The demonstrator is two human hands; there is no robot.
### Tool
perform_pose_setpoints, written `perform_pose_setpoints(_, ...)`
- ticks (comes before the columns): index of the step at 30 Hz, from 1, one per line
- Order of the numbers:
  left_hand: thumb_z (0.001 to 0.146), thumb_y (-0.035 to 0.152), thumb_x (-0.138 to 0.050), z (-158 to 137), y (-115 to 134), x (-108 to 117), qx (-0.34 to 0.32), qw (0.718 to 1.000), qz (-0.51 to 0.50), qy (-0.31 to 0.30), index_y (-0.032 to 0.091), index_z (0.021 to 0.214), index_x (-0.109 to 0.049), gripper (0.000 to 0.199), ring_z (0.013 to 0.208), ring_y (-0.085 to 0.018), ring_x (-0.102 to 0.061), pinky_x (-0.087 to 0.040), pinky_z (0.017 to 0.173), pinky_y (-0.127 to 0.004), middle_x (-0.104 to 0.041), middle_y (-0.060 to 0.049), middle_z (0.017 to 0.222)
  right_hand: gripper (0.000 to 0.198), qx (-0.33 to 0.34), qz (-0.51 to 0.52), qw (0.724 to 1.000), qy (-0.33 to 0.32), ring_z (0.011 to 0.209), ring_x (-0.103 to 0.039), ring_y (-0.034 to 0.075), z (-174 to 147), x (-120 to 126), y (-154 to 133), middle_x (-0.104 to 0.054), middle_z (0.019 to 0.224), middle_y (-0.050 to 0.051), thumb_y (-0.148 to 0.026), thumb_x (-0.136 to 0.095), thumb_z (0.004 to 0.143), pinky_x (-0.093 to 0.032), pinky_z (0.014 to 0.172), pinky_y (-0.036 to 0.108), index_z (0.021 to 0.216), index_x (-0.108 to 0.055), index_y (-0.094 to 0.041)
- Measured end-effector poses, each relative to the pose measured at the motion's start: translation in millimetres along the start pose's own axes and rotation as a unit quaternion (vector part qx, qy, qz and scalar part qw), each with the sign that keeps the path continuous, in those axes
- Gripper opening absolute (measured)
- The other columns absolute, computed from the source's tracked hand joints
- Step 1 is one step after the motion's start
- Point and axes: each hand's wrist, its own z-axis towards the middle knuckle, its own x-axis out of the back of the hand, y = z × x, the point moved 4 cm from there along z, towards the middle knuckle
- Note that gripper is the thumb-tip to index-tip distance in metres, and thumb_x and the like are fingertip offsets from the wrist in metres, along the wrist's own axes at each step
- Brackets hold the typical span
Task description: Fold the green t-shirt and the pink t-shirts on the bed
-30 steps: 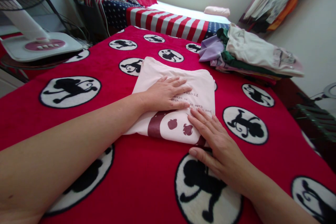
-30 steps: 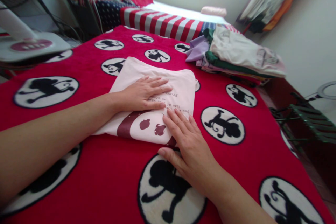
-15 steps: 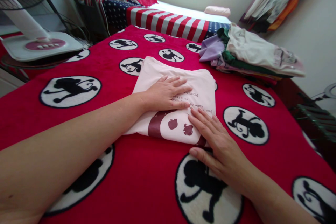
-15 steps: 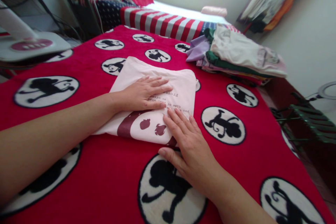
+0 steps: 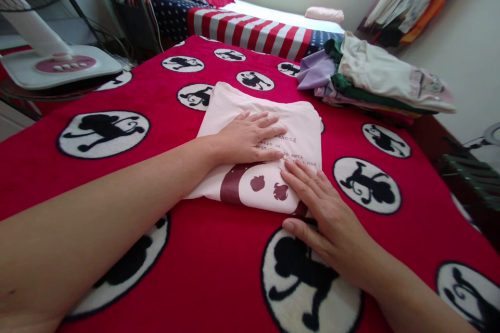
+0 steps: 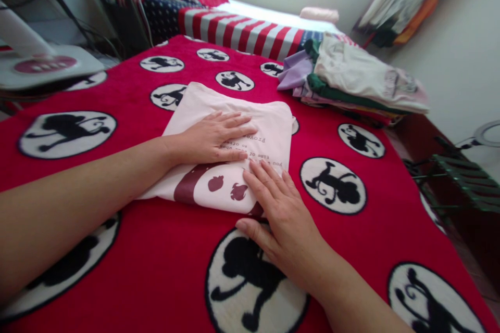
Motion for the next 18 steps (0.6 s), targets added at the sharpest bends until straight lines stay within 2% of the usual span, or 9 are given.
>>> perform_pose_setpoints(18,0.092,0.067,-0.037,1.1,-1.2,-1.2,-0.002,1.000,0.004,0.005,0.032,0.149,-0.035,0.067,0.148,-0.028,-0.017,-0.009,0.119,-0.048,-0.022,-0.002,0.161,0.064,0.003,-0.001,1.000,0.004,0.149,-0.017,0.022,-0.2,0.9,-0.7,-0.026,0.159,0.005,-0.047,-0.049,0.094,-0.019,0.120,0.050,0.151,-0.030,-0.024)
